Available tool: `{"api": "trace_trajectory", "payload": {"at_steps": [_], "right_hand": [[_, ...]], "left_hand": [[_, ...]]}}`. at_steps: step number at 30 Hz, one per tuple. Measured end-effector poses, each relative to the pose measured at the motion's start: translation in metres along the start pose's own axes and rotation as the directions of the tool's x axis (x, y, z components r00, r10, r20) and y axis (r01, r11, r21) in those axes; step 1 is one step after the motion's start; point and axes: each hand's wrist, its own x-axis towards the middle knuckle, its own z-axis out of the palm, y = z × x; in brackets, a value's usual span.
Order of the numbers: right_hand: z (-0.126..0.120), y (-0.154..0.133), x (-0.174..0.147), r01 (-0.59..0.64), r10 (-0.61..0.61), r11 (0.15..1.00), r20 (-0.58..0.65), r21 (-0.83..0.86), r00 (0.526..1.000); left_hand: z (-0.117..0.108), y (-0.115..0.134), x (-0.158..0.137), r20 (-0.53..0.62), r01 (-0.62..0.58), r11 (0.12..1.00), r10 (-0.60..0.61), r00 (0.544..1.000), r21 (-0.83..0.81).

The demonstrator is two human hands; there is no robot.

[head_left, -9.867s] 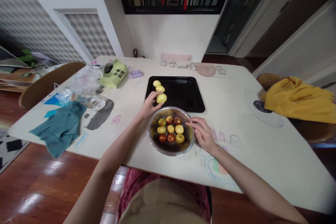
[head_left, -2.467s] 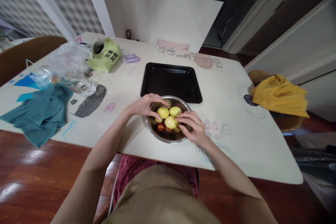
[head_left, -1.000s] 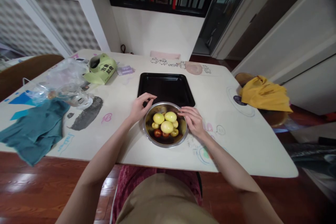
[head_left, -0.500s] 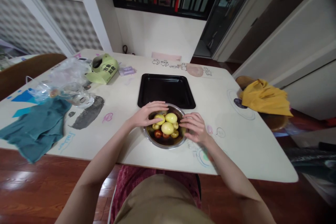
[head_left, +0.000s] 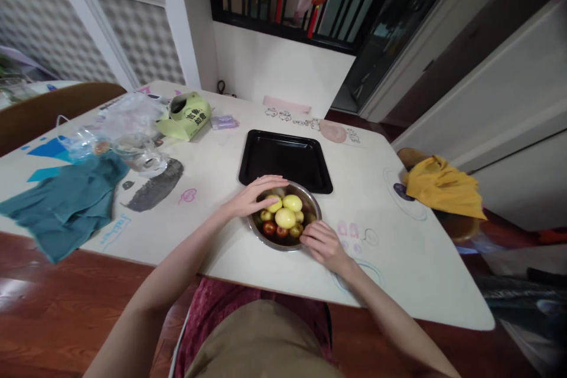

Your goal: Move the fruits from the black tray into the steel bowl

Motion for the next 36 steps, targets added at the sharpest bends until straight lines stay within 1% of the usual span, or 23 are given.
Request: {"api": "trace_trajectory", "payload": {"at_steps": [3,6,10,14,20,24,29,33,36], "right_hand": [[-0.004,-0.001,0.012,-0.033,0.037,0.998,-0.055,0.059,0.998],[-0.007,-0.001,0.024,-0.04,0.048,0.995,-0.083,0.09,0.995],[-0.008,-0.001,0.035,-0.041,0.052,0.996,-0.137,0.077,0.989],[-0.005,-0.003,0.036,-0.06,0.072,0.996,-0.216,0.059,0.974],[0.002,-0.002,0.042,-0.143,0.155,0.988,-0.368,0.061,0.917],[-0.002,0.006,0.055,-0.183,0.203,0.979,-0.382,0.088,0.901],[-0.013,0.022,0.076,-0.213,0.251,0.967,-0.41,0.137,0.877],[-0.022,0.036,0.091,-0.273,0.318,0.947,-0.361,0.172,0.877],[-0.027,0.05,0.1,-0.32,0.372,0.925,-0.321,0.204,0.871]], "left_hand": [[0.001,-0.005,0.0,-0.076,0.013,0.999,-0.017,0.997,-0.048],[0.003,-0.007,0.0,-0.103,0.034,0.994,-0.045,0.994,-0.099],[0.004,-0.008,0.001,-0.065,0.055,0.985,-0.067,0.996,-0.165],[0.001,-0.007,0.002,-0.008,0.066,0.973,-0.069,0.998,-0.221],[-0.009,-0.002,0.002,0.035,0.085,0.947,-0.078,0.996,-0.31],[-0.014,-0.002,0.009,0.045,0.129,0.92,-0.121,0.992,-0.37],[-0.022,-0.01,0.027,0.101,0.217,0.886,-0.192,0.976,-0.409],[-0.03,-0.021,0.044,0.147,0.273,0.865,-0.231,0.962,-0.421],[-0.032,-0.034,0.055,0.171,0.278,0.861,-0.225,0.959,-0.425]]}}
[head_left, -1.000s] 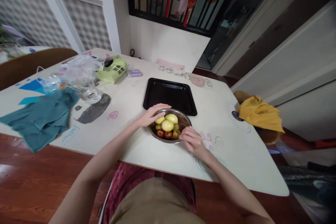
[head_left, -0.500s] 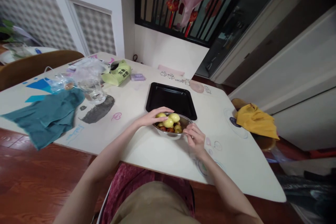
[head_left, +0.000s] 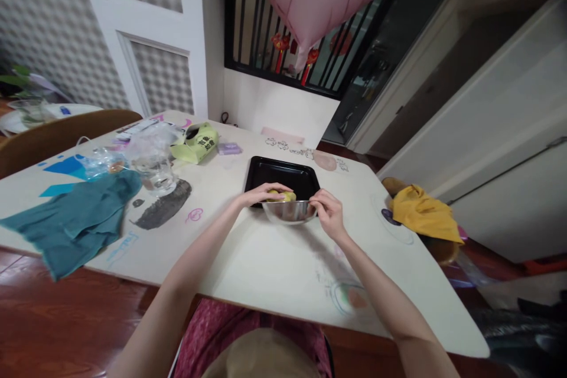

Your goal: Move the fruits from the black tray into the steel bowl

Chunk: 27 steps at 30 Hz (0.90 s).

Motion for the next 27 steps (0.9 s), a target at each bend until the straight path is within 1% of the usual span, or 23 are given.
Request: {"api": "trace_trajectory", "payload": {"at_steps": [2,3,6,9,12,16,20,24,27], "right_hand": [[-0.001,0.008,0.011,-0.033,0.033,0.999,0.019,0.012,0.999],[-0.001,0.013,0.017,-0.053,0.053,0.998,0.029,0.016,0.998],[-0.001,0.03,0.037,-0.133,0.13,0.99,0.071,0.038,0.989],[0.004,0.048,0.056,-0.19,0.183,0.98,0.107,0.06,0.977],[0.009,0.063,0.071,-0.215,0.203,0.974,0.144,0.07,0.968],[0.012,0.076,0.087,-0.251,0.228,0.965,0.222,0.079,0.948],[0.008,0.083,0.103,-0.294,0.245,0.952,0.355,0.09,0.902],[0.004,0.088,0.12,-0.334,0.244,0.937,0.496,0.1,0.833],[0.002,0.088,0.132,-0.353,0.238,0.931,0.577,0.095,0.782]], "left_hand": [[-0.004,-0.008,0.009,0.011,0.003,0.999,-0.002,1.0,-0.045],[-0.006,-0.013,0.013,0.0,0.022,0.996,-0.022,1.0,-0.084],[-0.011,-0.03,0.027,-0.104,0.12,0.973,-0.142,0.984,-0.198],[-0.018,-0.046,0.041,-0.173,0.165,0.961,-0.206,0.963,-0.223],[-0.026,-0.058,0.051,-0.223,0.211,0.949,-0.264,0.938,-0.236],[-0.034,-0.069,0.057,-0.282,0.247,0.939,-0.311,0.908,-0.239],[-0.034,-0.075,0.057,-0.304,0.256,0.939,-0.319,0.898,-0.23],[-0.028,-0.074,0.05,-0.305,0.245,0.946,-0.303,0.903,-0.213],[-0.021,-0.072,0.044,-0.306,0.227,0.956,-0.275,0.911,-0.185]]}}
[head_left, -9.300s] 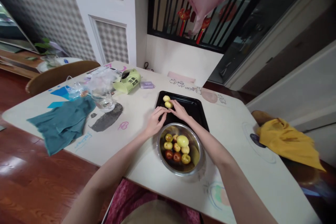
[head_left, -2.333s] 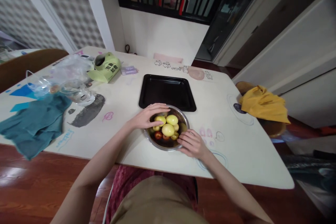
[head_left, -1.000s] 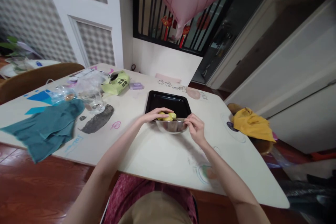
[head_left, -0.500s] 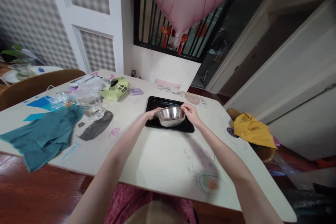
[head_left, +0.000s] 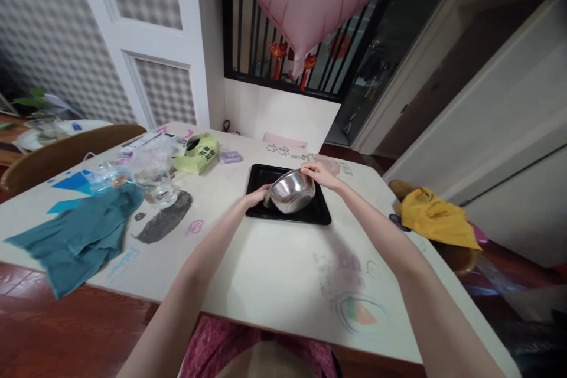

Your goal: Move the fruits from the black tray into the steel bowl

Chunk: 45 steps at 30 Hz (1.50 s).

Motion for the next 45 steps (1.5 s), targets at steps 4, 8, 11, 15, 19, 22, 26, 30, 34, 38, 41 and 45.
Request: {"api": "trace_trajectory", "payload": {"at_steps": [4,8,11,15,19,22,26,30,34,38,41,45], "right_hand": [[-0.009,-0.006,0.006,-0.003,0.005,1.0,0.082,-0.02,0.997],[-0.017,-0.01,0.008,0.0,0.006,0.998,0.094,-0.064,0.996],[-0.02,-0.014,0.003,-0.007,0.014,0.995,0.078,-0.098,0.997],[-0.021,-0.025,-0.015,-0.01,0.011,0.99,0.007,-0.138,1.0],[-0.008,-0.044,-0.055,0.006,-0.029,0.982,-0.117,-0.189,0.993],[0.021,-0.055,-0.097,0.119,-0.235,0.913,-0.265,-0.389,0.935],[0.08,-0.057,-0.152,0.26,-0.477,0.756,-0.235,-0.6,0.847],[0.134,-0.055,-0.187,0.397,-0.66,0.567,-0.109,-0.722,0.743],[0.162,-0.054,-0.202,0.457,-0.668,0.494,0.014,-0.739,0.744],[0.169,-0.05,-0.207,0.522,-0.657,0.489,0.099,-0.699,0.748],[0.17,-0.046,-0.21,0.56,-0.672,0.448,0.151,-0.697,0.725],[0.168,-0.04,-0.216,0.579,-0.597,0.48,0.239,-0.659,0.766]], "left_hand": [[0.006,0.001,-0.008,-0.014,-0.07,0.996,0.071,0.997,0.049],[0.008,0.001,-0.014,-0.045,-0.153,0.981,0.16,0.986,0.12],[0.008,-0.002,-0.022,-0.073,-0.205,0.964,0.22,0.973,0.172],[0.008,-0.003,-0.039,-0.125,-0.261,0.935,0.297,0.947,0.241],[0.009,-0.003,-0.06,-0.134,-0.335,0.847,0.421,0.897,0.413],[0.01,-0.004,-0.072,-0.105,-0.356,0.764,0.479,0.872,0.538],[0.013,-0.004,-0.083,-0.075,-0.34,0.72,0.476,0.876,0.605],[0.017,-0.002,-0.09,-0.059,-0.322,0.68,0.474,0.878,0.659],[0.018,-0.003,-0.093,-0.061,-0.295,0.649,0.467,0.882,0.701],[0.017,-0.005,-0.092,-0.05,-0.282,0.624,0.459,0.887,0.729],[0.018,-0.005,-0.092,-0.088,-0.222,0.634,0.419,0.904,0.74],[0.019,-0.004,-0.093,-0.149,-0.169,0.688,0.376,0.914,0.706]]}}
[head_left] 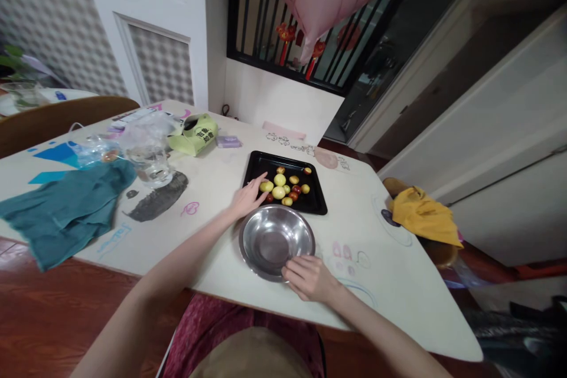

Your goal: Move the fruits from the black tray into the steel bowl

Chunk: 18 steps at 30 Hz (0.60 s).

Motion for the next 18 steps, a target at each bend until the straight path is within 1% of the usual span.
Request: {"api": "trace_trajectory", "payload": {"at_steps": [2,3,5,7,8,9,10,11,13,14,16,18], "right_hand": [[-0.002,0.006,-0.004,-0.031,0.021,0.992,0.078,0.119,0.997],[-0.004,0.011,-0.004,-0.054,0.037,0.98,0.093,0.192,0.995],[-0.009,0.028,-0.003,-0.115,0.1,0.937,0.06,0.331,0.993],[-0.012,0.054,0.003,-0.205,0.234,0.888,-0.021,0.412,0.972],[-0.012,0.071,0.007,-0.287,0.337,0.867,-0.053,0.408,0.94],[-0.011,0.089,0.012,-0.378,0.438,0.846,-0.084,0.376,0.895],[-0.008,0.109,0.017,-0.485,0.542,0.811,-0.109,0.327,0.833],[-0.004,0.128,0.021,-0.59,0.636,0.759,-0.115,0.276,0.764],[0.008,0.162,0.029,-0.768,0.777,0.628,-0.042,0.125,0.628],[0.015,0.176,0.031,-0.824,0.825,0.565,0.004,0.04,0.566],[0.029,0.194,0.032,-0.857,0.856,0.515,0.043,-0.008,0.514],[0.041,0.203,0.03,-0.864,0.862,0.504,0.073,-0.01,0.502]], "left_hand": [[0.001,0.0,-0.001,-0.013,0.019,0.999,-0.02,1.0,-0.043],[0.001,0.0,-0.001,-0.023,0.032,0.997,-0.033,0.999,-0.065],[0.002,-0.001,-0.001,-0.044,0.059,0.991,-0.064,0.997,-0.121],[0.002,0.0,-0.001,-0.071,0.071,0.979,-0.085,0.994,-0.189],[0.002,0.0,-0.001,-0.091,0.074,0.973,-0.096,0.991,-0.219],[0.002,0.001,-0.001,-0.112,0.08,0.966,-0.11,0.988,-0.244],[0.001,0.002,-0.001,-0.135,0.09,0.96,-0.129,0.982,-0.264],[0.001,0.002,-0.001,-0.157,0.102,0.953,-0.151,0.976,-0.285],[0.0,0.003,-0.001,-0.201,0.12,0.934,-0.196,0.96,-0.337],[-0.001,0.003,-0.001,-0.227,0.119,0.924,-0.212,0.951,-0.364],[-0.003,0.002,-0.001,-0.29,0.105,0.906,-0.238,0.927,-0.41],[-0.006,0.0,-0.001,-0.352,0.095,0.892,-0.269,0.897,-0.441]]}}
